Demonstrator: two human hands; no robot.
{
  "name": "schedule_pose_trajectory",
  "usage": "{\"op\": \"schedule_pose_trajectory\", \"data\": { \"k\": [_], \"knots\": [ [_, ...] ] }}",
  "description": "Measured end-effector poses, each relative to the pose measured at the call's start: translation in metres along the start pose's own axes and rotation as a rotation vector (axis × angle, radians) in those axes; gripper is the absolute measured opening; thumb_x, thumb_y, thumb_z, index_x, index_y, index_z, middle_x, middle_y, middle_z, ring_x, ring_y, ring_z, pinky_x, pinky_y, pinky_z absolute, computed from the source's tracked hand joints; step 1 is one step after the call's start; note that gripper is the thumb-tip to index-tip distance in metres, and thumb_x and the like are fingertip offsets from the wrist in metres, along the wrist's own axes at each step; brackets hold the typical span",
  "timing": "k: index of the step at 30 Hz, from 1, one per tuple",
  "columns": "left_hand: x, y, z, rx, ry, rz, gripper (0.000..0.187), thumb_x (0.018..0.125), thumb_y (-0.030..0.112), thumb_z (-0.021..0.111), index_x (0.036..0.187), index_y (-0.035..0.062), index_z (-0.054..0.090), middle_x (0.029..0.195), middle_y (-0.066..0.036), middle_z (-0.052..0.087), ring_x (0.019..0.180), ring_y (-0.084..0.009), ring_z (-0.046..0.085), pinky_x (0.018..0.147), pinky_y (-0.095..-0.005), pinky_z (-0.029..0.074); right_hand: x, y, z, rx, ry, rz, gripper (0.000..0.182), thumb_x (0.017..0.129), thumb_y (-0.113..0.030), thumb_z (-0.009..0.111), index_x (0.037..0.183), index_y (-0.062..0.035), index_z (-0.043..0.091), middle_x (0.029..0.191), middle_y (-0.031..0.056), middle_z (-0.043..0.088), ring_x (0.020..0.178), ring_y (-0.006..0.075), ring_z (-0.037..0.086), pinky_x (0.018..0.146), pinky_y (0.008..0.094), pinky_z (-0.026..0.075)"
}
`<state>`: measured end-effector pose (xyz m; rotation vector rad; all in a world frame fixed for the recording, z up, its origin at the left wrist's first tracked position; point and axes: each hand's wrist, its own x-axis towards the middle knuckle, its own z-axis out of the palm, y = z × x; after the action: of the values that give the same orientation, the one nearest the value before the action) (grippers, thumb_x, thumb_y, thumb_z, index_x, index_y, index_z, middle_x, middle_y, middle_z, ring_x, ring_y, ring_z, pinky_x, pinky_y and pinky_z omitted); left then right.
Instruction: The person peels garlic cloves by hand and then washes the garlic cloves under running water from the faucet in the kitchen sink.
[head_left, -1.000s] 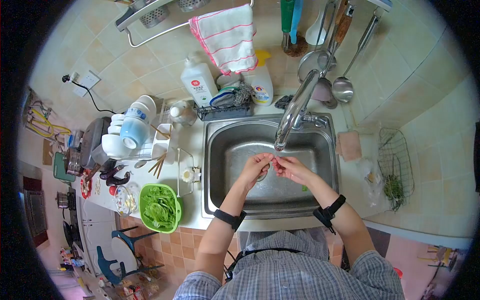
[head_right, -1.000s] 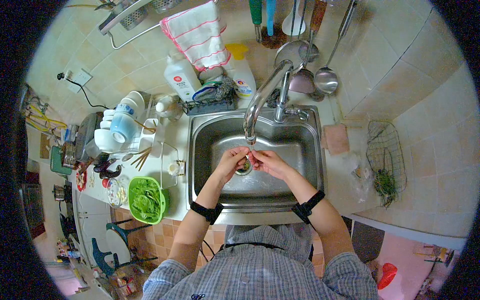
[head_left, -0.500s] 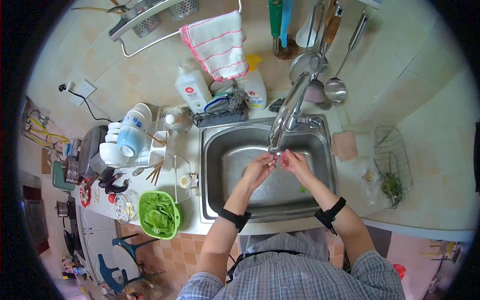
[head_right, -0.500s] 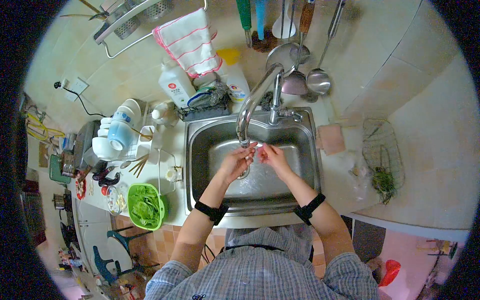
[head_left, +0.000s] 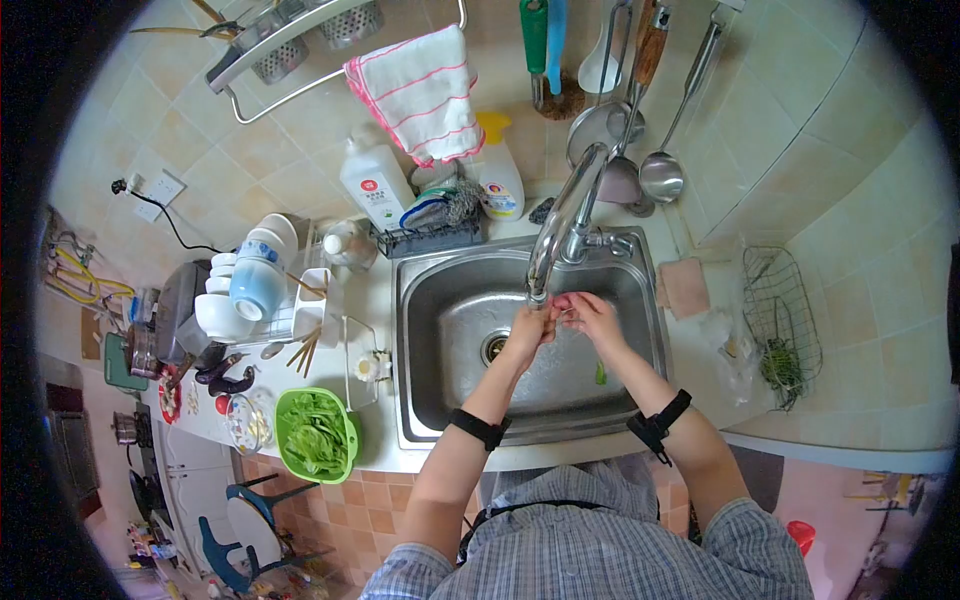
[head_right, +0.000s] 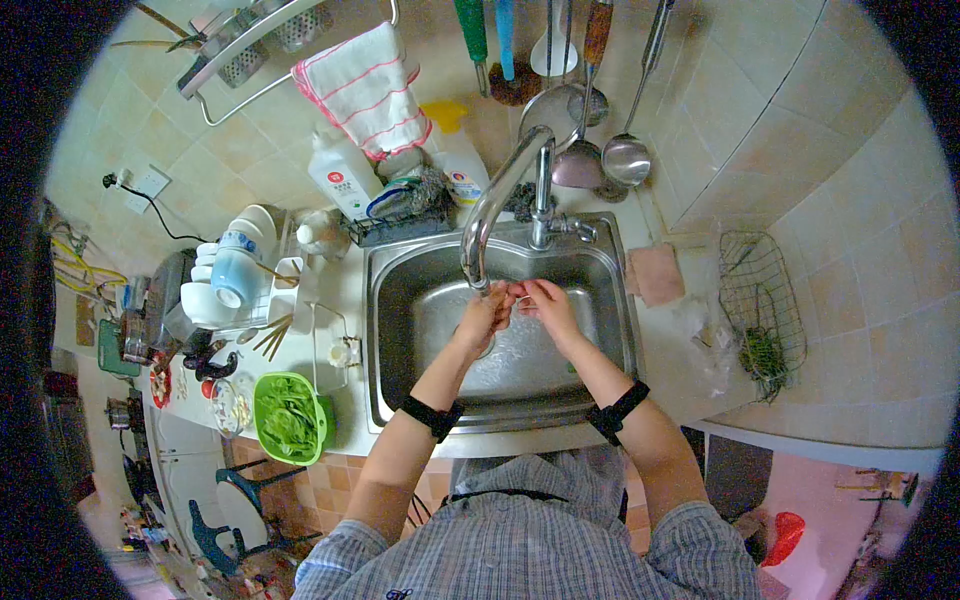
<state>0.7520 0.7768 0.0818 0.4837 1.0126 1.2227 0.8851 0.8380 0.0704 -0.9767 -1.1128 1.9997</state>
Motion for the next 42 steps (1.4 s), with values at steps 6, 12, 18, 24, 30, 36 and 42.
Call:
{"op": "schedule_pose_trajectory", "data": {
  "k": [6, 12, 18, 24, 30, 36, 42],
  "knots": [
    [-0.003, -0.004, -0.001, -0.005, 0.021, 0.089, 0.029, 0.088, 0.017, 0.043, 0.112, 0.0011, 0.046, 0.086, 0.001, 0.052, 0.070, -0.0072, 0.047, 0.063, -0.0211, 0.039, -0.005, -0.006, 0.009, -0.092, -0.044, -0.013, 0.029, 0.086, -0.024, 0.048, 0.104, -0.0020, 0.052, 0.093, 0.0056, 0.058, 0.079, 0.0127, 0.057, 0.066, 0.0255, 0.048],
    [-0.020, 0.002, -0.006, 0.126, 0.063, 0.196, 0.025, 0.084, 0.007, 0.049, 0.106, -0.0045, 0.046, 0.098, -0.007, 0.055, 0.083, -0.0137, 0.055, 0.077, -0.0243, 0.044, -0.004, -0.004, 0.016, -0.145, -0.104, 0.023, 0.030, 0.086, -0.026, 0.047, 0.104, -0.0021, 0.053, 0.096, 0.0059, 0.058, 0.083, 0.0135, 0.057, 0.070, 0.0259, 0.047],
    [-0.021, -0.001, -0.010, 0.149, 0.100, 0.155, 0.017, 0.084, 0.009, 0.047, 0.098, -0.0008, 0.052, 0.078, -0.005, 0.057, 0.069, -0.0096, 0.054, 0.061, -0.0194, 0.043, -0.001, 0.002, 0.013, 0.005, -0.136, 0.058, 0.031, 0.086, -0.026, 0.047, 0.104, -0.0014, 0.052, 0.095, 0.0064, 0.059, 0.082, 0.0143, 0.057, 0.069, 0.0255, 0.047],
    [-0.026, 0.006, 0.001, -0.263, -0.006, 0.088, 0.016, 0.087, 0.014, 0.042, 0.096, 0.0012, 0.046, 0.066, 0.002, 0.042, 0.052, -0.0061, 0.036, 0.052, -0.0194, 0.035, 0.014, 0.004, -0.027, -0.015, 0.075, 0.003, 0.025, 0.083, -0.017, 0.051, 0.102, -0.0003, 0.051, 0.096, 0.0099, 0.058, 0.079, 0.0142, 0.056, 0.064, 0.0249, 0.047],
    [-0.031, 0.008, -0.003, -0.346, -0.060, 0.002, 0.011, 0.086, 0.013, 0.037, 0.093, 0.0050, 0.042, 0.062, 0.005, 0.034, 0.051, -0.0050, 0.031, 0.049, -0.0191, 0.030, 0.063, 0.021, -0.078, -0.440, 0.478, -0.426, 0.030, 0.079, -0.012, 0.055, 0.105, 0.0014, 0.047, 0.092, 0.0098, 0.055, 0.084, 0.0175, 0.053, 0.077, 0.0283, 0.043],
    [-0.025, 0.003, -0.001, -0.309, -0.059, 0.036, 0.011, 0.086, 0.012, 0.038, 0.092, 0.0047, 0.043, 0.065, 0.004, 0.037, 0.054, -0.0047, 0.035, 0.050, -0.0178, 0.032, 0.060, 0.001, -0.070, -0.413, 0.558, -0.426, 0.042, 0.079, -0.012, 0.054, 0.116, 0.0009, 0.040, 0.097, 0.0118, 0.055, 0.090, 0.0189, 0.052, 0.082, 0.0282, 0.039],
    [-0.022, 0.000, -0.005, -0.266, -0.043, 0.041, 0.028, 0.085, 0.009, 0.044, 0.111, -0.0019, 0.043, 0.099, -0.009, 0.053, 0.072, -0.0105, 0.051, 0.070, -0.0208, 0.044, 0.067, 0.001, -0.089, -0.299, 0.531, -0.274, 0.048, 0.078, -0.006, 0.049, 0.124, 0.0002, 0.033, 0.104, 0.0106, 0.053, 0.095, 0.0165, 0.050, 0.085, 0.0263, 0.037]
  ]
}}
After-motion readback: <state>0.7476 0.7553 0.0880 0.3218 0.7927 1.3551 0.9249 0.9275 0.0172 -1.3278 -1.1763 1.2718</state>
